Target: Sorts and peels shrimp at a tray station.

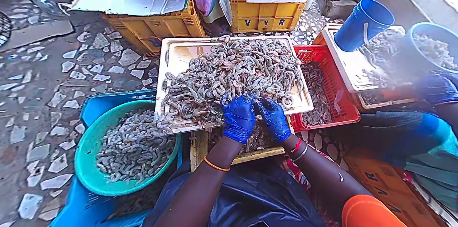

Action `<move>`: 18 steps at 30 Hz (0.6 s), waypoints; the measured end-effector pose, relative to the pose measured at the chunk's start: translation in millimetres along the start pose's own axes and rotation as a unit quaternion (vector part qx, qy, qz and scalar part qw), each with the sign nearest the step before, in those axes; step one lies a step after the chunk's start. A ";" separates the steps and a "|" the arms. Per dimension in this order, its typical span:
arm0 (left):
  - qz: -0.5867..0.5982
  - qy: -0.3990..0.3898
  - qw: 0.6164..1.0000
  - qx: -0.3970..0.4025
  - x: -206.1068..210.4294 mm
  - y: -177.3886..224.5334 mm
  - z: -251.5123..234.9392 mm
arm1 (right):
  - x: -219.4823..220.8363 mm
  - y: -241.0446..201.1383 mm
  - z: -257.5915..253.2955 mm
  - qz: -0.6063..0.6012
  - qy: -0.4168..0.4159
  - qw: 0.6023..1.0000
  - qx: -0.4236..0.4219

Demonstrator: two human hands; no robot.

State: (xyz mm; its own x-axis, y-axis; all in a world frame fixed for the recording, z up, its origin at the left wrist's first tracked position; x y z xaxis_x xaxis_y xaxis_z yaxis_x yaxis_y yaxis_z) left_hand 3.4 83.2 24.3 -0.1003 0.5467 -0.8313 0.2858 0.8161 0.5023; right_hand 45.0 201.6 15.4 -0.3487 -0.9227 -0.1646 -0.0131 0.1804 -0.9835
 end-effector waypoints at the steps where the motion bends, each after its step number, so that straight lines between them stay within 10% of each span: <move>1: 0.032 -0.029 0.999 -0.031 -3.0 -0.7 -1.4 | -1.0 -0.6 -0.4 0.003 -0.013 1.000 -0.013; 7: 0.262 -0.210 0.910 -0.245 -7.4 -24.0 -14.5 | -9.3 4.7 -6.5 0.012 -0.074 0.993 -0.096; 18: 0.113 -0.185 0.972 -0.092 -20.1 -29.4 -10.5 | -6.1 -4.1 -10.4 0.112 -0.094 0.984 -0.104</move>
State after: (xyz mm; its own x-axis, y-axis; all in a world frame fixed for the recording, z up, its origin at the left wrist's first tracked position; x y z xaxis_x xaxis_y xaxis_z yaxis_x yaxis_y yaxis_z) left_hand -13.0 50.1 28.7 0.3042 0.6387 -0.7068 0.0820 0.7217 0.6874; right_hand 37.5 210.1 21.2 -0.1862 -0.8950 -0.4053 -0.1530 0.4339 -0.8879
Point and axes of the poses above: each hand's wrist, its own z-axis away from the middle knuckle, its own x-axis out of the palm, y = z × x, the point moved 2 cm from there along -z, towards the middle knuckle, and after that the axes turned 11 degrees about -x, right-handed, at the moved point
